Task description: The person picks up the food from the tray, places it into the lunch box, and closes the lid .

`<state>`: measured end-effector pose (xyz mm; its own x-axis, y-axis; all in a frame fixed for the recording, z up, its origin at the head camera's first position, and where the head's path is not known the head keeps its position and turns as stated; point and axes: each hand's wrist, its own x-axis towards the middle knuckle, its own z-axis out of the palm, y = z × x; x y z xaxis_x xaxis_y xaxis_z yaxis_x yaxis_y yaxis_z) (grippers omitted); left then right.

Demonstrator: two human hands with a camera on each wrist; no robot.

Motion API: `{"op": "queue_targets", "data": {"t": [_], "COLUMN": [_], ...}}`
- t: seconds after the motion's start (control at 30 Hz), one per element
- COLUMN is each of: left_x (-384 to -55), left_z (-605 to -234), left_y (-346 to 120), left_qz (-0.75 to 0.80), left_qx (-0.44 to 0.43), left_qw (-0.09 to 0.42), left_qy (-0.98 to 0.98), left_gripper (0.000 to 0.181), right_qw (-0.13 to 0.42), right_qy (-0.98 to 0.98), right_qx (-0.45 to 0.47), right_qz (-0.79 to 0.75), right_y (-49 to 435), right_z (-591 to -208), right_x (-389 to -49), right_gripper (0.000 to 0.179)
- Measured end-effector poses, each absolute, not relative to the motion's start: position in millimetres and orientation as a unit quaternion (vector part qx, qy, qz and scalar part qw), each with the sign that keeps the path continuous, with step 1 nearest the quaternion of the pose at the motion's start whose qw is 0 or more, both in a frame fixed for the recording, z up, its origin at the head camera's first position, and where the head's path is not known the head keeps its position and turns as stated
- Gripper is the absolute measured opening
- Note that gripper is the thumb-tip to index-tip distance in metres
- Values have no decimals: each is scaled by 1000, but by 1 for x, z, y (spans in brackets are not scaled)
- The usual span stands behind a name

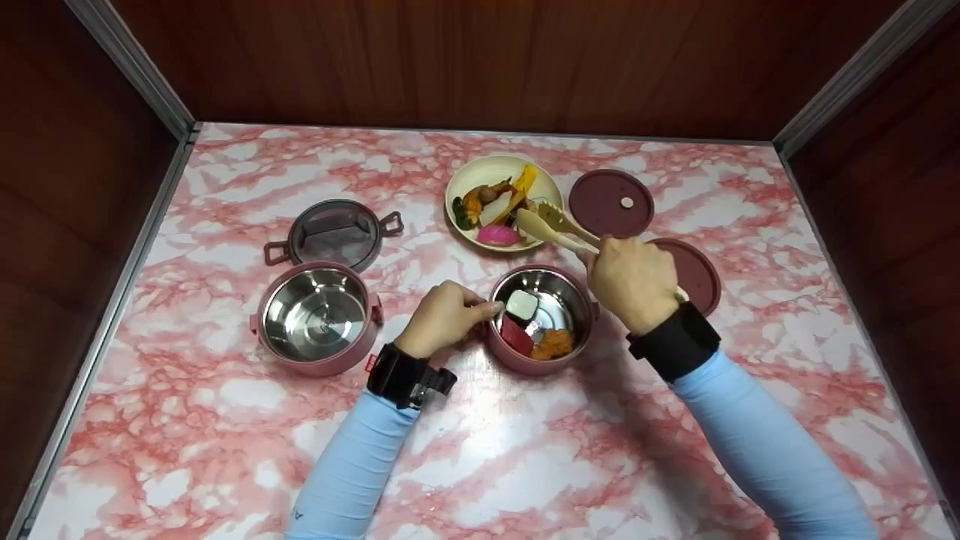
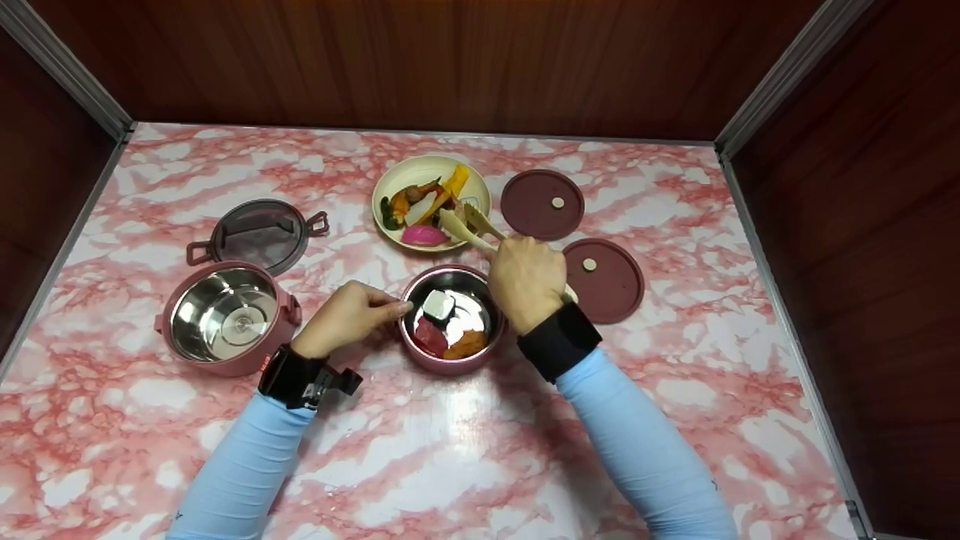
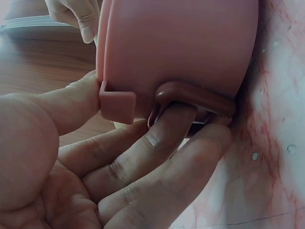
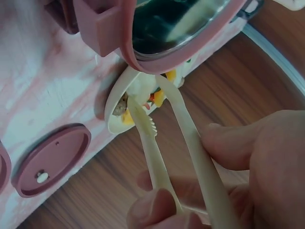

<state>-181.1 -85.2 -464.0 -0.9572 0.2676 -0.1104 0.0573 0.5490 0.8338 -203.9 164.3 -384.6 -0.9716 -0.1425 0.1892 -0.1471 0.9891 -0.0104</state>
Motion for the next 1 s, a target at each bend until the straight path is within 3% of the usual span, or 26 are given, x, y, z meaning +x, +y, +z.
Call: {"op": "queue_targets", "data": {"t": [0.17, 0.67, 1.0], "left_x": [-181, -180, -181], "left_z": [-463, -463, -464], "left_y": [-85, -87, -85], "left_qz": [465, 482, 472], "left_qx": [94, 81, 94], "left_qw": [113, 122, 117], "left_qy": [873, 864, 868], "left_gripper": [29, 27, 29], "right_qw": [89, -40, -12], "right_qy": [-992, -987, -992], "right_qx": [88, 103, 101], "right_qz": [-20, -114, -75], "right_y": [157, 123, 135], "right_z": [-380, -344, -346], "right_x": [-208, -249, -252], "right_gripper": [47, 39, 32]}}
